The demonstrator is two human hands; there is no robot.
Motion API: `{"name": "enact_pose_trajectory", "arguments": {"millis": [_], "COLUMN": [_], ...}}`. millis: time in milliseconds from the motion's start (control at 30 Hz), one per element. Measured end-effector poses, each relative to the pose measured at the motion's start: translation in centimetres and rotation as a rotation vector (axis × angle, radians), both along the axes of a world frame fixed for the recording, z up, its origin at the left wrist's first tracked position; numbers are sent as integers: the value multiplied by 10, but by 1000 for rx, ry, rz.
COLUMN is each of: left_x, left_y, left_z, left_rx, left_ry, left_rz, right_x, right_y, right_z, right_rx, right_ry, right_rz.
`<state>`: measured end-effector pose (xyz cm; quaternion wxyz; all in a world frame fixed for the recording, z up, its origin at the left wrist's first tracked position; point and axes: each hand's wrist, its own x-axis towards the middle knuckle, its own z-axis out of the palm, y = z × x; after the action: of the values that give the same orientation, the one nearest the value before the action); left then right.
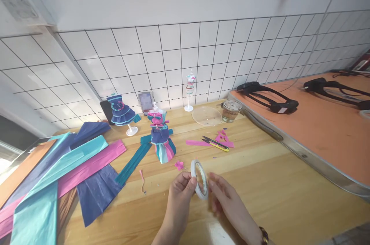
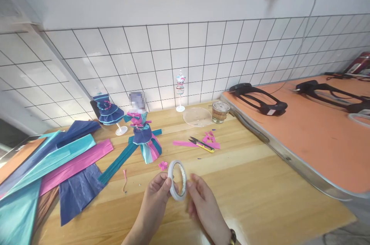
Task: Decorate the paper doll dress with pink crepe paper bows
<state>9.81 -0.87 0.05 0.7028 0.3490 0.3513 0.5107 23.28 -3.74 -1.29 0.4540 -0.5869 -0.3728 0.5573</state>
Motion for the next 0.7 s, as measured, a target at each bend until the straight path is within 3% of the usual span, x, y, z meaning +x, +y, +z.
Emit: {"name": "enact_pose_trajectory", "arguments": {"millis": [100,233,300,700], "left_x": [2,8,11,7], "left_y": [-1,-3,-4,0], "left_z": [-2,-4,-6,-14], "left_rx": [-96,-135,-135,-147], "left_ry": [-121,-143,-151,-160], "left_rz": [-14,-91,-113,-39], "right_x": [7,10,8,4], "right_y": [-9,-16,-15,-3], "right_z": [1,12,16,12], "right_rx": [280,557,616,772], "right_ry": [-343,-594,-644,-777], "right_rz": [-92,134,203,263]}}
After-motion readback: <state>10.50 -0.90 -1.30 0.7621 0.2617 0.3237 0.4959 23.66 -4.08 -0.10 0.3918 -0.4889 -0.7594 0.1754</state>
